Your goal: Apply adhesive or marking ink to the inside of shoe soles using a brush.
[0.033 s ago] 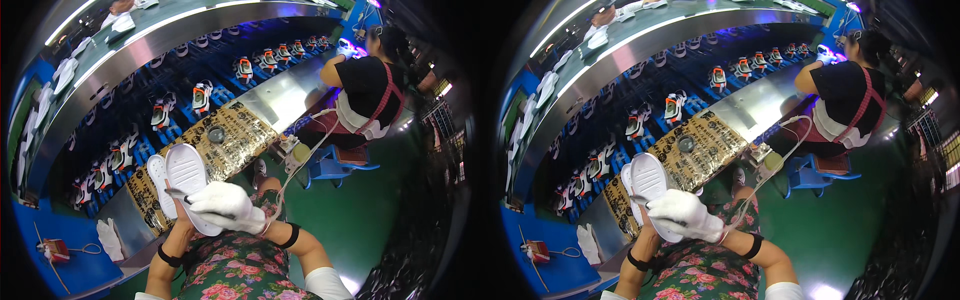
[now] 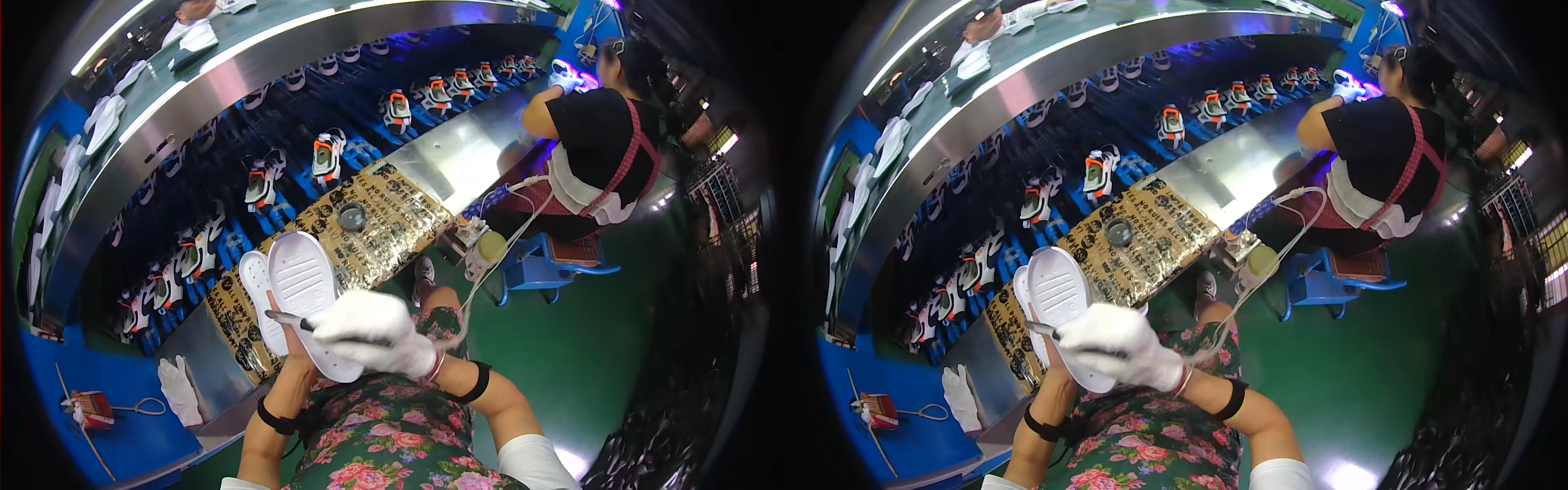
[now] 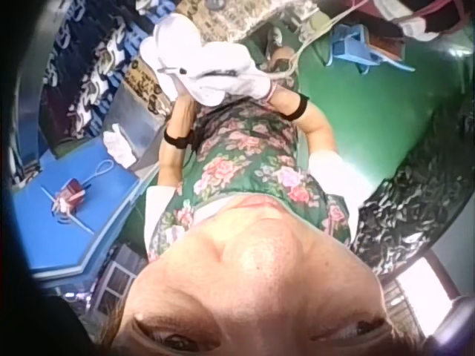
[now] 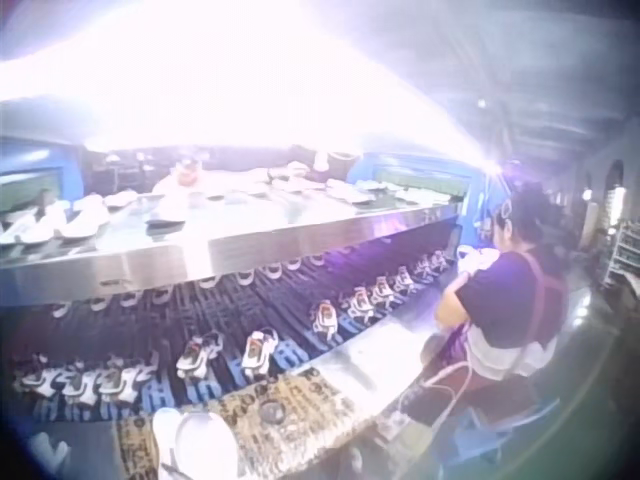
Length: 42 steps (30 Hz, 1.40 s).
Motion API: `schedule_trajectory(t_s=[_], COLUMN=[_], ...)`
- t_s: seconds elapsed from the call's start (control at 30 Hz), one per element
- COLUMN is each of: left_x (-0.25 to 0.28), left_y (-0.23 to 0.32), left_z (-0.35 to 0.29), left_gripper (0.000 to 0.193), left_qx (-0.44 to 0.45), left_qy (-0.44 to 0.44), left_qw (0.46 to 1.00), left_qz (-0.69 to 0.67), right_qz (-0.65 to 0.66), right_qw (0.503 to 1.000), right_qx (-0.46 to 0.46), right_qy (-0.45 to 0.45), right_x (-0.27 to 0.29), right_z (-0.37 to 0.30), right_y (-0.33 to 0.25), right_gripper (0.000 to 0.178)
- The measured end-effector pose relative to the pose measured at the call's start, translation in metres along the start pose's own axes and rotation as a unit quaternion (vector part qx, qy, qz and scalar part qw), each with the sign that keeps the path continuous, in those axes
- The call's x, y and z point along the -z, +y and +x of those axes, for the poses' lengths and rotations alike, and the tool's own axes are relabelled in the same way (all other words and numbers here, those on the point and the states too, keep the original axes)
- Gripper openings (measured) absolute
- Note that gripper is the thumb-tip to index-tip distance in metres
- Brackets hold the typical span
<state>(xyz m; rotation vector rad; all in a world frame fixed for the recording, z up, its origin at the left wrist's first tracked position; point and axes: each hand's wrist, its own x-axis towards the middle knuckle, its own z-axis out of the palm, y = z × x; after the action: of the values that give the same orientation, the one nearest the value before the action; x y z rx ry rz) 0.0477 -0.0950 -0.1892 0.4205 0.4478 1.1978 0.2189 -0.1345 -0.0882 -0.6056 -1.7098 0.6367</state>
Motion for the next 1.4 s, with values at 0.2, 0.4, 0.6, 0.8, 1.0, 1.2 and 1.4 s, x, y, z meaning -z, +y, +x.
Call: schedule_trajectory(t_s=[0.2,0.4,0.6,0.8,1.0,1.2,1.4], left_x=[-0.01,-0.024,-0.018,-0.02,-0.014,-0.009,-0.007], left_y=[0.01,0.013,0.016,0.014,0.021,0.03,0.041], left_z=[0.007,0.015,0.013,0.02,0.023,0.036,0.036], left_gripper=[0.083,0.096,0.101,0.103,0.1,0.098,0.099], left_qx=[-0.043,0.071,0.109,0.103,0.114,0.107,0.158], left_qy=[0.042,-0.096,-0.088,-0.119,-0.082,-0.088,-0.13], left_qw=[0.994,0.991,0.988,0.983,0.984,0.99,0.979], left_qz=[0.087,-0.062,-0.063,-0.09,-0.105,-0.027,-0.008], right_qz=[-0.137,0.022,-0.145,-0.104,-0.009,-0.104,-0.016], right_qw=[0.986,0.997,0.987,0.994,1.0,0.993,0.999], right_qx=[0.077,-0.056,0.074,0.02,0.006,0.056,-0.037], right_qy=[0.046,0.052,0.007,0.038,-0.017,-0.027,-0.023], right_x=[-0.003,-0.004,-0.02,-0.008,-0.01,-0.015,-0.006], right_z=[-0.001,-0.008,-0.014,-0.02,-0.029,-0.04,-0.038], right_y=[0.011,0.007,0.004,0.009,0.014,0.018,0.015], right_gripper=[0.025,0.015,0.024,0.025,0.024,0.033,0.023])
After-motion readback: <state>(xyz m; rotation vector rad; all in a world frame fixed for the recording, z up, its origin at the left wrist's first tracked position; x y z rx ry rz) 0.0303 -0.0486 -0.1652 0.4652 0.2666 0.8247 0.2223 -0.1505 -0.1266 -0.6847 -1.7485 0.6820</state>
